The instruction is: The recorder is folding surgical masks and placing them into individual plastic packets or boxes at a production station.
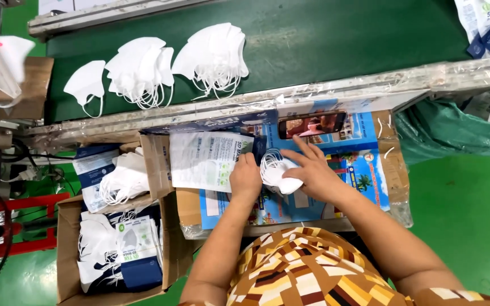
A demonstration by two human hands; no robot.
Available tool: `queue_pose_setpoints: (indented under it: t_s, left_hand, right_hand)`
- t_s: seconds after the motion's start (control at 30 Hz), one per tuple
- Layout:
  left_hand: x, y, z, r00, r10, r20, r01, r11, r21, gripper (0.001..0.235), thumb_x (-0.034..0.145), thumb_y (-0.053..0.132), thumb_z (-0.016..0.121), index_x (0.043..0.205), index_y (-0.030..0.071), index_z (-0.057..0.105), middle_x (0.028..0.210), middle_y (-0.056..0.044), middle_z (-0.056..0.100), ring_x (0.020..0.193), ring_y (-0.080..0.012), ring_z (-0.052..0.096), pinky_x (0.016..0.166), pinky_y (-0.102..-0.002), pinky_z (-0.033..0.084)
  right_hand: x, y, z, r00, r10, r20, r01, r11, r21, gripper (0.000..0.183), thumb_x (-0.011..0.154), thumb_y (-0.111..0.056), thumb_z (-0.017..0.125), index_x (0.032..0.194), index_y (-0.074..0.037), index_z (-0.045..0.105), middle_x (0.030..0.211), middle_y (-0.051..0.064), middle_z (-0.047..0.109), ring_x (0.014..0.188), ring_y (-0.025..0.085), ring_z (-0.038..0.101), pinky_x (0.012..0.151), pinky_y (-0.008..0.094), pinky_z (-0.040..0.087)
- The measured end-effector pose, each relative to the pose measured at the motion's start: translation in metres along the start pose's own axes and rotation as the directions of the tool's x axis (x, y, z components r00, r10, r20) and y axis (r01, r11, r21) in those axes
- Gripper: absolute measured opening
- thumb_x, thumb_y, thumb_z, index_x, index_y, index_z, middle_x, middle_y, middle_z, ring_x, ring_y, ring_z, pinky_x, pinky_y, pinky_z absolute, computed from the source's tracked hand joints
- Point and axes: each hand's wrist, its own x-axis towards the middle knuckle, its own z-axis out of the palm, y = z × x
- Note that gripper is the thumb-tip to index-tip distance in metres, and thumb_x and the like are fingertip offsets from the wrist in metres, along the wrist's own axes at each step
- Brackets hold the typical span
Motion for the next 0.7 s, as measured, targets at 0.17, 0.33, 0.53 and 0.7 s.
queue_pose_setpoints:
  t_s: [0.17, 0.33, 0.53, 0.7]
  left_hand:
    - [-0.005, -0.003, 0.006, 0.999, 0.038, -0.029, -0.036, 0.997, 0.065, 0.014, 0.087, 0.006, 0.056, 0.101, 0.004, 0.054, 0.099, -0.016, 0.06, 0.089, -0.0378, 0.066, 0.069, -0.049, 0.055]
    - [-0.006, 0.002, -0.001, 0.994, 0.076, -0.084, -0.072, 0.996, 0.047, 0.013, 0.087, 0.007, 0.055, 0.1, 0.004, 0.054, 0.099, -0.016, 0.059, 0.087, -0.0374, 0.064, 0.067, -0.048, 0.054]
    - [-0.008, 0.003, 0.001, 0.991, 0.087, -0.103, -0.083, 0.996, 0.039, 0.009, 0.089, 0.008, 0.053, 0.098, 0.005, 0.055, 0.097, -0.016, 0.058, 0.086, -0.0368, 0.063, 0.066, -0.047, 0.054]
    - [-0.008, -0.009, 0.013, 0.991, 0.085, -0.106, -0.08, 0.995, 0.058, 0.009, 0.091, 0.01, 0.054, 0.099, 0.005, 0.056, 0.097, -0.015, 0.06, 0.086, -0.0367, 0.064, 0.066, -0.047, 0.054]
  right_hand:
    - [0.025, 0.007, -0.004, 0.999, 0.044, 0.007, -0.044, 0.998, -0.052, 0.045, 0.058, 0.006, 0.075, 0.094, -0.021, 0.08, 0.155, 0.009, 0.046, 0.152, 0.043, 0.017, 0.115, 0.06, 0.022]
    - [0.019, 0.028, 0.017, 0.99, 0.107, 0.094, -0.108, 0.994, 0.003, 0.049, 0.061, 0.004, 0.076, 0.103, -0.022, 0.078, 0.153, 0.007, 0.047, 0.145, 0.04, 0.027, 0.111, 0.061, 0.024]
    - [0.001, 0.027, 0.022, 0.995, 0.039, 0.092, -0.042, 0.998, 0.035, 0.046, 0.065, -0.002, 0.077, 0.107, -0.021, 0.075, 0.141, 0.003, 0.061, 0.145, 0.031, 0.042, 0.115, 0.056, 0.03]
    - [0.008, 0.016, 0.01, 1.0, 0.016, 0.023, -0.016, 1.0, 0.008, 0.048, 0.056, 0.001, 0.078, 0.099, -0.019, 0.078, 0.14, 0.009, 0.059, 0.144, 0.037, 0.035, 0.112, 0.061, 0.026]
